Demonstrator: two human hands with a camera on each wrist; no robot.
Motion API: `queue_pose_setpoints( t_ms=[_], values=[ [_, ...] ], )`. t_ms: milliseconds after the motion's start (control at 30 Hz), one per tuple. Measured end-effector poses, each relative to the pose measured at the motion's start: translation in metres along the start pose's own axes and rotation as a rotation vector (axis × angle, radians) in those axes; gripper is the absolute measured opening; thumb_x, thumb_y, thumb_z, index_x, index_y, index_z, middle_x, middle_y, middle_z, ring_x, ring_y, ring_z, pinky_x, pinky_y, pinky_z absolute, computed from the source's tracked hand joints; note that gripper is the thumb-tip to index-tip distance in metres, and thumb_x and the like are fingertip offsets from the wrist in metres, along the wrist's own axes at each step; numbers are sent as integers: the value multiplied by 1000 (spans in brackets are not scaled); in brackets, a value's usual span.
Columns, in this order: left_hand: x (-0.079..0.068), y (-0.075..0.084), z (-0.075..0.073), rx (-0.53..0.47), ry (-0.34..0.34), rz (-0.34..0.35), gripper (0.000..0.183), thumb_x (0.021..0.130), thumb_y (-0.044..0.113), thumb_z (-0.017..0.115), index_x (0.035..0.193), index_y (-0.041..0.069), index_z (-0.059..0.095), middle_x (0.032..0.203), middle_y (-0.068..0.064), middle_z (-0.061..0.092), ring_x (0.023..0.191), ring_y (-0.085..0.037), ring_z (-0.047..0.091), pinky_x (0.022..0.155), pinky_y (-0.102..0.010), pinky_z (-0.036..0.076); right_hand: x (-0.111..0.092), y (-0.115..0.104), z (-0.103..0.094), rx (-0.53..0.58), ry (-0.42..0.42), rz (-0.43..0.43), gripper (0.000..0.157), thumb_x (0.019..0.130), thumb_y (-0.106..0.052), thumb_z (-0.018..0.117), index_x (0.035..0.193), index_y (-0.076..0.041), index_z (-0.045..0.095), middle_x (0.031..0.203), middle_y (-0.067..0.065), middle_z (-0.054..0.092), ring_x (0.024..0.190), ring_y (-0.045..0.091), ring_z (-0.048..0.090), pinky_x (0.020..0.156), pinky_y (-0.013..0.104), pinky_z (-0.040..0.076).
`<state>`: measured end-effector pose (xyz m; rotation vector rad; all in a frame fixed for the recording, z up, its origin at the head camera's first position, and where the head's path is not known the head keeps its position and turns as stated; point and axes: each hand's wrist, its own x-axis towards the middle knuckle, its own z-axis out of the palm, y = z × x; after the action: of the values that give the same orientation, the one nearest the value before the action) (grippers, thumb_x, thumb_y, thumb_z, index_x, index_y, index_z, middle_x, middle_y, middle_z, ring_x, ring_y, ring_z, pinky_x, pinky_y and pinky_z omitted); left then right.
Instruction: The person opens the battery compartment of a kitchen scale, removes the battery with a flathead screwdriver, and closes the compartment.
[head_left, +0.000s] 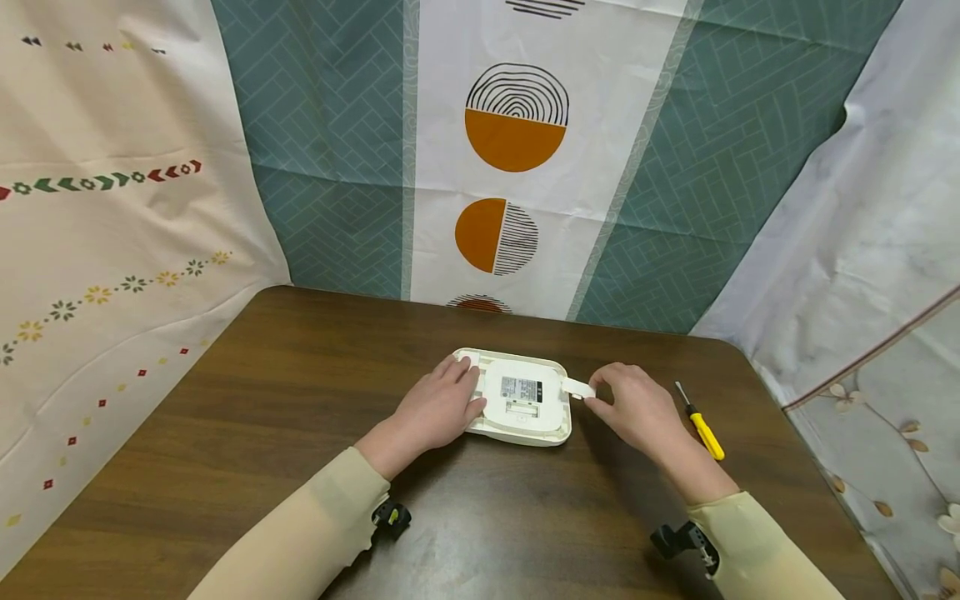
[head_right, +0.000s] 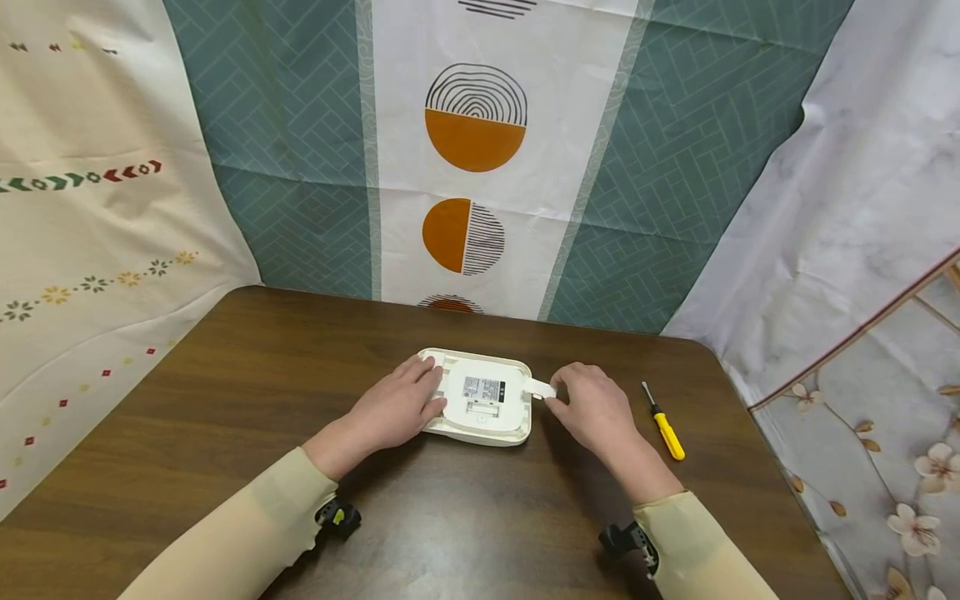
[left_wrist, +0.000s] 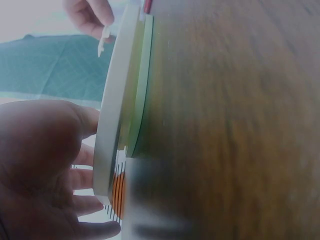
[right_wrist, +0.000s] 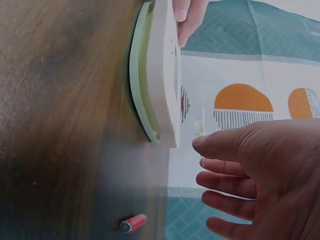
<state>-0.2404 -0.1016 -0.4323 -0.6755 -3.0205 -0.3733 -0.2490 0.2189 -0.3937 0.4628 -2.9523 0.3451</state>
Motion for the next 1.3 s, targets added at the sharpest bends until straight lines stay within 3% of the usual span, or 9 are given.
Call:
queue_pose_setpoints(
  t_ms=[333,600,767,967,1300],
  values=[
    [1,-2,1,6,5,-2,61,116,39,57,162,-1,51,172,-24,41,162,-44,33,126,-59,38,-1,-12,-6,33,9,7,18,96,-21,88,107,-12,78,115,11,76,96,31,62,67,44,51],
    [1,-2,1,3,3,-6,61,116,39,57,163,-1,51,172,-23,41,162,-44,32,126,-59,38,0,-24,-7,42,17,-31,20,95,-19,88,110,-11,78,119,13,77,112,36,67,79,52,58],
    [1,-2,1,6,3,-3,61,116,39,57,163,-1,51,172,-23,41,162,-44,33,126,-59,38,1,-33,-3,42,19,-55,22,94,-18,90,111,-10,78,119,13,78,112,35,67,81,52,58],
    [1,-2,1,7,1,-1,62,117,39,57,163,-1,50,172,-23,41,162,-44,32,126,-59,38,5,-47,4,47,2,-91,21,93,-17,90,109,-11,78,125,14,77,126,37,66,90,55,60],
    [0,0,-1,0,-2,-1,62,116,39,57,163,-1,50,172,-23,40,163,-44,31,127,-58,37,9,-62,14,52,-55,-143,18,93,-20,92,104,-13,78,127,7,77,133,34,63,94,53,61]
  ],
)
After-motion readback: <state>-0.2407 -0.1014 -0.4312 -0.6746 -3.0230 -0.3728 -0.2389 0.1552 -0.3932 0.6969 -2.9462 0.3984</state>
